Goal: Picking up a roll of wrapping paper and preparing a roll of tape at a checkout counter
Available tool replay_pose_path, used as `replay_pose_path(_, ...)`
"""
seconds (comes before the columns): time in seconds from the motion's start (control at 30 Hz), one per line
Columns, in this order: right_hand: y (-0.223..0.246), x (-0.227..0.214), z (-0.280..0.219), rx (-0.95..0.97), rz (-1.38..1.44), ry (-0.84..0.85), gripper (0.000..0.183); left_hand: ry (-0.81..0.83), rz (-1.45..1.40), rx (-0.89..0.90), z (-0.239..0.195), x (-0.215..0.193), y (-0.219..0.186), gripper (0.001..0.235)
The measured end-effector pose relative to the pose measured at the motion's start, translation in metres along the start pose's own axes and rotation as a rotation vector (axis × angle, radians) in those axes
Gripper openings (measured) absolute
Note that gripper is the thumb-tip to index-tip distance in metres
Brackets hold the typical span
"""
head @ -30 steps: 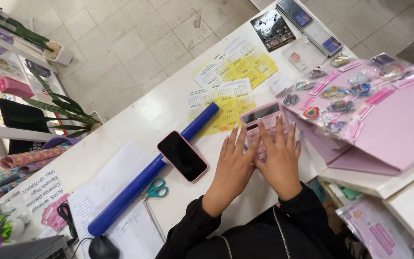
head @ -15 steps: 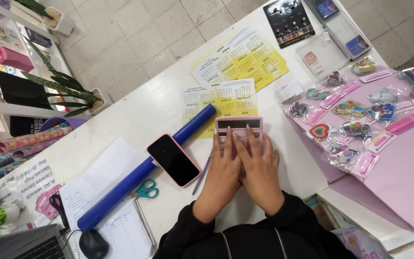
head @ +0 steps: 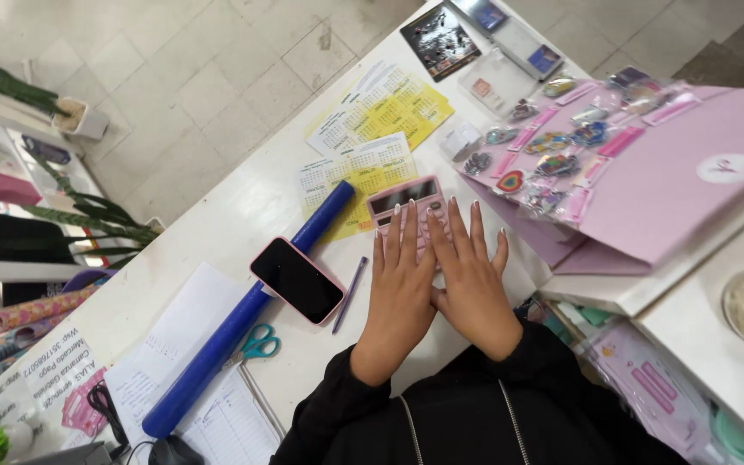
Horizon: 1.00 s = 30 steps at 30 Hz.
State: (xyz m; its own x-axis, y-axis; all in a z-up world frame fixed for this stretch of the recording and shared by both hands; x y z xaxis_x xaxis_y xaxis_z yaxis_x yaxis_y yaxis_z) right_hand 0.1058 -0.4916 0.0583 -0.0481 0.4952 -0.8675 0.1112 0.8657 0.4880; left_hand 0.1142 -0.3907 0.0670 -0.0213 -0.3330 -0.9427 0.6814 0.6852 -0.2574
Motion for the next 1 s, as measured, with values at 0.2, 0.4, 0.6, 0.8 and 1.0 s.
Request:
replay_pose_path(0.2, 0.003, -0.034, -0.053, 0.059, 0.011, -0.225, 0.108, -0.017, -0.061, 0.047, -0.014, -0.039, -0.035, 0.100)
replay_pose_path(0.4, 0.006, -0.048, -0.121, 0.190, -0.004, -0.334, 0.102, 0.008, -0.051, 0.214, -0.038, -0.057, -0.077, 0.109)
replay_pose_path(0.6, 0.010, -0.037, -0.203, 0.388, -0.017, -0.477, 0.090, 0.051, -0.094, 0.436, -0.078, -0.060, -0.119, 0.111)
replay_pose_path(0.8, 0.028, -0.014, -0.306, 0.644, -0.023, -0.605, 0.085, 0.043, 0.274, 0.404, -0.149, -0.066, -0.186, 0.080)
replay_pose_path(1.0, 0.055, 0.017, -0.404, 0.868, 0.020, -0.657, 0.078, -0.017, 0.300, 0.656, -0.239, -0.073, -0.220, 0.078)
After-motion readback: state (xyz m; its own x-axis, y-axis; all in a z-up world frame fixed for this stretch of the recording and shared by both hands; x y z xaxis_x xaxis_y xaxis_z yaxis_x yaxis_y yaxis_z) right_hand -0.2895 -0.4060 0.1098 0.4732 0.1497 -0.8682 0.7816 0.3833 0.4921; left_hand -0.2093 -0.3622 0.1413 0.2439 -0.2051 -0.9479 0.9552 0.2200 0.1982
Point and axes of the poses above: each hand's wrist, its own z-axis towards the middle knuckle, its own x-axis out of the palm, y = z × x, the point moved 5 cm from there along z, towards the middle knuckle, and after that the axes turned 12 degrees about x, right-handed, at the moved point
